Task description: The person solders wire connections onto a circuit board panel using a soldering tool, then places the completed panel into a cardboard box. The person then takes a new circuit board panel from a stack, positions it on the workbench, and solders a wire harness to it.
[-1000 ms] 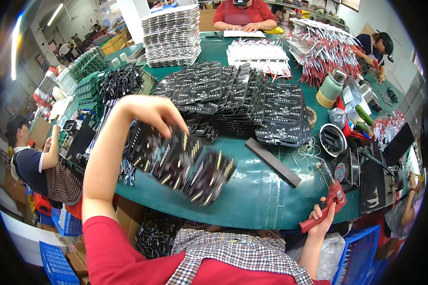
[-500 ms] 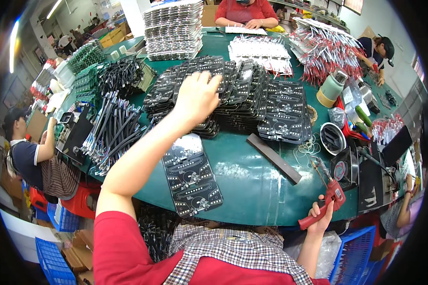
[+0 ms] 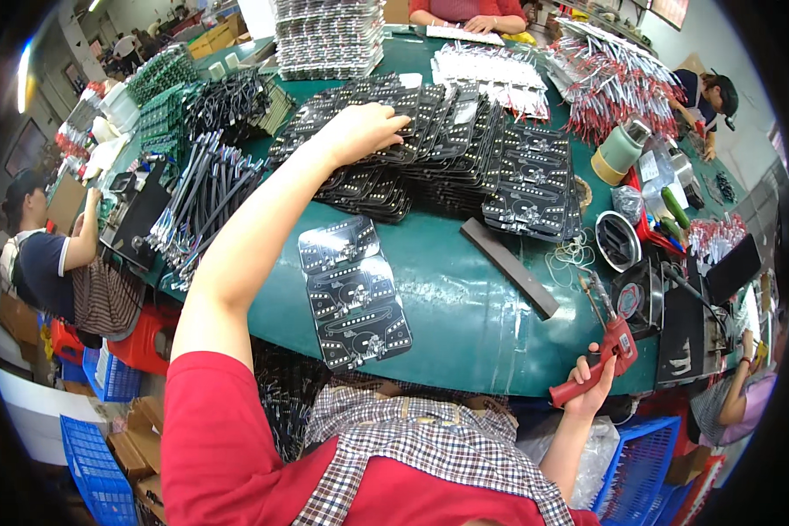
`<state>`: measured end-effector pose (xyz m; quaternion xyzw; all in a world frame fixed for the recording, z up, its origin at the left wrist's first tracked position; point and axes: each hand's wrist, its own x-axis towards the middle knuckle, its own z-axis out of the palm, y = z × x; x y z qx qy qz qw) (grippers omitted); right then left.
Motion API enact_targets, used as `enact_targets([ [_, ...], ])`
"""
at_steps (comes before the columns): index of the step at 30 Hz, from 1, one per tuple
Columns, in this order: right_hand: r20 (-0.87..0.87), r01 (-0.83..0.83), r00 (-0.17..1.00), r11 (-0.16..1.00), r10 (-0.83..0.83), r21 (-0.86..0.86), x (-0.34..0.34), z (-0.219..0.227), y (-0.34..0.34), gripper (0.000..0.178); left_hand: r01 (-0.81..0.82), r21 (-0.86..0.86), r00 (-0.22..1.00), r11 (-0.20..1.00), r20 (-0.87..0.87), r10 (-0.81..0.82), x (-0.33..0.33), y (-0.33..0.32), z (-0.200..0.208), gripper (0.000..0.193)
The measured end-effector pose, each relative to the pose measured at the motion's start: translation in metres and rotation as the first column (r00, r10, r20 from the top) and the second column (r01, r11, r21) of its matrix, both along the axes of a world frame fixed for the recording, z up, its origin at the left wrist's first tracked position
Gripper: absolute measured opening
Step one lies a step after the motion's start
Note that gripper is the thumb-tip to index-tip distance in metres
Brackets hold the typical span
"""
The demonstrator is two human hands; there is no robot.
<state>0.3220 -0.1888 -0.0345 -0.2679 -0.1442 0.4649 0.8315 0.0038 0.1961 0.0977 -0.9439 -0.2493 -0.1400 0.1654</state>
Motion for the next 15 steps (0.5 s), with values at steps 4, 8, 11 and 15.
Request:
enact_targets([
  [4, -0.020, 0.000, 1.000, 1.000, 0.000, -0.010, 0.000, -0.001, -0.004, 0.042, -0.070, 0.152, 0.997, 0.986, 0.031, 0.066, 0.002, 0.000, 0.002, 0.030],
  [8, -0.029, -0.013, 1.000, 1.000, 0.013, 0.000, -0.001, 0.000, -0.004, 0.042, -0.128, 0.256, 0.983, 0.958, 0.163, 0.088, -0.014, 0.000, 0.002, 0.027],
  [11, -0.016, -0.042, 0.999, 0.999, 0.042, 0.001, 0.000, 0.001, 0.000, 0.041, -0.201, 0.362, 0.938, 0.910, 0.338, 0.073, -0.036, -0.016, 0.021, 0.034],
  [15, -0.022, -0.020, 1.000, 1.000, 0.020, -0.002, -0.001, 0.001, -0.004, 0.041, -0.167, 0.497, 0.911, 0.852, 0.407, -0.058, -0.052, -0.101, 0.061, 0.033],
])
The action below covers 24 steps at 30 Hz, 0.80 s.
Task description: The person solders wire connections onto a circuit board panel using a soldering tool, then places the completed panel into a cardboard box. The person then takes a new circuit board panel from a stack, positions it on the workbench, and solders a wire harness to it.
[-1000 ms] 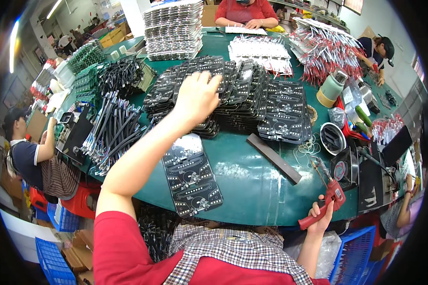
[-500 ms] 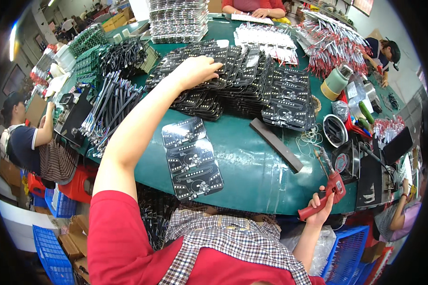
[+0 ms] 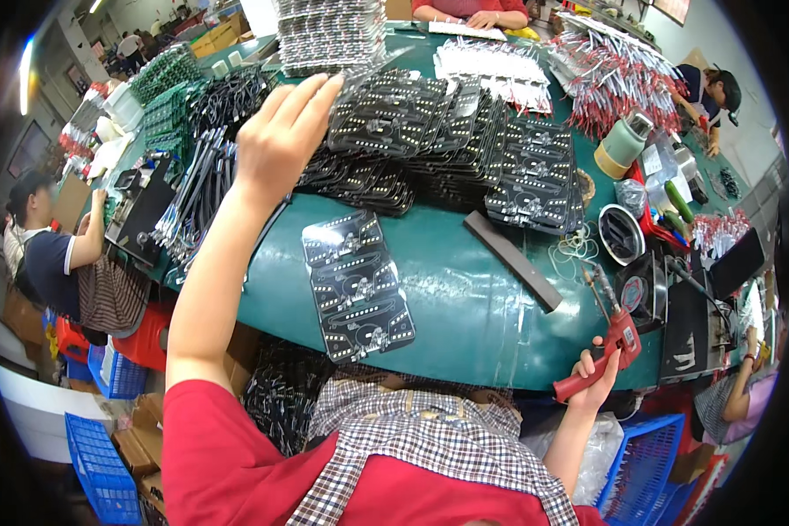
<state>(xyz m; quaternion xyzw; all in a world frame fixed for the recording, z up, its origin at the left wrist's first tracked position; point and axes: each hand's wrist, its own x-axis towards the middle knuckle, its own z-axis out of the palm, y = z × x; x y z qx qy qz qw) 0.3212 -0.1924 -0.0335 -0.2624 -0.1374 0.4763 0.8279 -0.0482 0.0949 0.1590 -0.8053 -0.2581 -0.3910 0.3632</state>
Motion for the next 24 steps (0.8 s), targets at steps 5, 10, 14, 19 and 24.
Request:
enact_targets([
  [5, -0.002, -0.008, 1.000, 1.000, 0.008, 0.023, 0.004, -0.002, 0.001, 0.042, 0.069, -0.075, 0.993, 0.995, -0.092, -0.075, -0.013, -0.137, -0.043, 0.021],
  [10, -0.014, -0.073, 0.997, 0.994, 0.074, 0.079, 0.007, -0.003, 0.003, 0.043, 0.047, -0.390, 0.993, 0.919, -0.079, -0.085, 0.017, -0.202, -0.103, 0.023],
  [14, -0.002, -0.077, 0.997, 0.994, 0.077, 0.079, 0.008, -0.004, 0.002, 0.043, 0.036, -0.669, 0.980, 0.742, -0.123, -0.158, 0.066, -0.208, -0.148, 0.044],
  [19, 0.024, -0.102, 0.995, 0.992, 0.100, 0.076, 0.006, -0.003, 0.005, 0.039, 0.123, -0.750, 0.945, 0.650, -0.111, -0.308, 0.081, -0.200, -0.161, 0.051],
  [24, 0.005, -0.073, 0.997, 0.996, 0.073, 0.060, 0.004, 0.000, 0.000, 0.040, -0.282, -0.868, 0.870, 0.409, -0.052, 0.490, 0.023, -0.167, -0.177, 0.058],
])
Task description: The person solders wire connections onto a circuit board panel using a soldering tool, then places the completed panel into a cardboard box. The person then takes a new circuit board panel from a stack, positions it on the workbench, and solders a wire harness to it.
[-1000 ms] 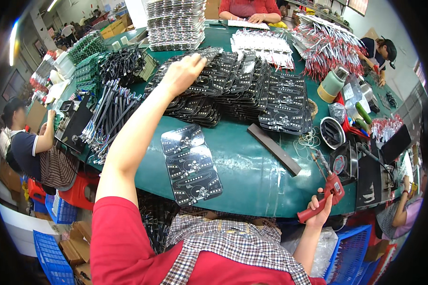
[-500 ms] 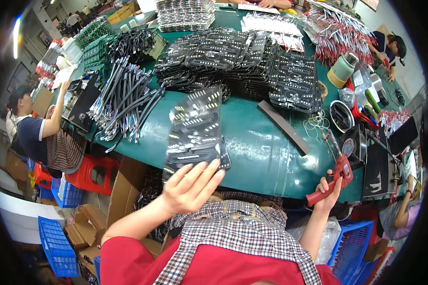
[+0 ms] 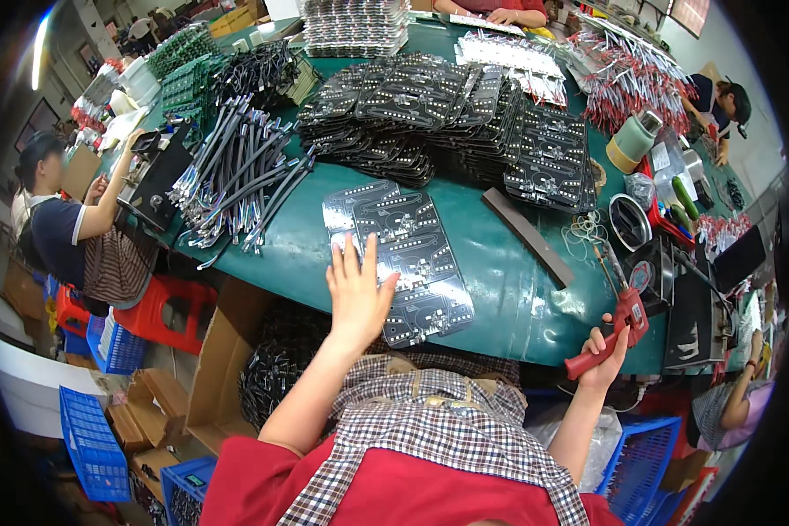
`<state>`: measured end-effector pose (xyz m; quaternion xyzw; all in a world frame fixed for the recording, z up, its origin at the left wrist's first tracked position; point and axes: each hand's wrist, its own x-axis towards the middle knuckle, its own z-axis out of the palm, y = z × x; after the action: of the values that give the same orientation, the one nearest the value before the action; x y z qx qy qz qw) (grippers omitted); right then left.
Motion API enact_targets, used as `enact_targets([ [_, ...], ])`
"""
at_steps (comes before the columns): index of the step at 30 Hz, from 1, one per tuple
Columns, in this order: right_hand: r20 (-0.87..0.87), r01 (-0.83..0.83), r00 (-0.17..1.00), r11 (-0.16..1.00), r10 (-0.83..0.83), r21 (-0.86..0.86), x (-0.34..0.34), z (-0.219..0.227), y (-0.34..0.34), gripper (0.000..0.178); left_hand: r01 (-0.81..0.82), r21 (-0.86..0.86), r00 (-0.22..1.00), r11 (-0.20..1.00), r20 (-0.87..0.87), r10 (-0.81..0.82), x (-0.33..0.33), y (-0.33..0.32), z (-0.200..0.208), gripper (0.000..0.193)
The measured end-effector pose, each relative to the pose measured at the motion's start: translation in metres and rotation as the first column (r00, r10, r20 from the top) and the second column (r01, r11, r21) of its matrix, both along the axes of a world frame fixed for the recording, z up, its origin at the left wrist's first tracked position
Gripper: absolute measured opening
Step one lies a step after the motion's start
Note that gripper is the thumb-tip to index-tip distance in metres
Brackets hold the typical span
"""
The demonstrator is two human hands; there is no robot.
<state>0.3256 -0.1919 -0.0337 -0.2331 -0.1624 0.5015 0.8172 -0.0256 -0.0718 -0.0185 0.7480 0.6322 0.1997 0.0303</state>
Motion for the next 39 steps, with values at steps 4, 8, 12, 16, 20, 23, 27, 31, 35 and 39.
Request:
enact_targets([
  [4, 0.011, 0.012, 1.000, 0.999, -0.011, -0.034, 0.001, 0.000, 0.003, 0.041, 0.123, -0.075, 0.989, 0.990, -0.072, -0.129, -0.013, 0.000, 0.000, 0.053],
  [8, 0.023, 0.005, 1.000, 1.000, -0.004, -0.027, -0.001, 0.000, 0.002, 0.041, 0.173, -0.086, 0.979, 0.981, -0.092, -0.181, -0.037, 0.004, 0.003, 0.052],
  [12, 0.017, 0.018, 1.000, 0.999, -0.017, -0.033, -0.001, 0.001, 0.004, 0.041, 0.179, -0.115, 0.964, 0.977, -0.179, -0.198, -0.081, 0.015, 0.013, 0.051],
  [16, -0.005, 0.006, 1.000, 1.000, -0.006, -0.028, -0.001, 0.004, 0.002, 0.041, 0.353, -0.201, 0.923, 0.914, -0.087, -0.375, -0.117, 0.028, 0.029, 0.050],
  [20, 0.007, 0.000, 1.000, 0.999, 0.001, -0.041, -0.001, 0.004, 0.005, 0.040, 0.405, -0.188, 0.906, 0.895, -0.045, -0.420, -0.097, 0.025, 0.027, 0.050],
  [23, 0.025, 0.010, 1.000, 0.999, -0.009, -0.049, -0.001, 0.003, 0.006, 0.040, 0.288, -0.094, 0.957, 0.953, -0.017, -0.290, -0.066, 0.021, 0.016, 0.047],
  [27, 0.022, 0.056, 0.998, 0.995, -0.055, -0.083, -0.001, 0.003, 0.005, 0.039, 0.104, 0.015, 0.991, 0.994, -0.088, -0.102, -0.025, 0.006, 0.013, 0.048],
  [31, 0.049, 0.068, 0.997, 0.994, -0.064, -0.085, 0.000, 0.003, 0.003, 0.038, -0.368, 0.040, 0.901, 0.929, 0.261, 0.346, -0.065, -0.015, 0.016, 0.046],
  [35, 0.024, 0.043, 0.999, 0.996, -0.041, -0.075, 0.001, 0.003, 0.006, 0.039, -0.229, -0.500, 0.677, 0.836, 0.535, 0.505, -0.072, -0.036, 0.022, 0.052],
  [39, -0.016, -0.041, 0.999, 0.999, 0.042, 0.027, 0.005, 0.000, 0.005, 0.041, -0.206, -0.366, 0.583, 0.908, 0.699, 0.414, -0.057, -0.040, 0.000, 0.054],
])
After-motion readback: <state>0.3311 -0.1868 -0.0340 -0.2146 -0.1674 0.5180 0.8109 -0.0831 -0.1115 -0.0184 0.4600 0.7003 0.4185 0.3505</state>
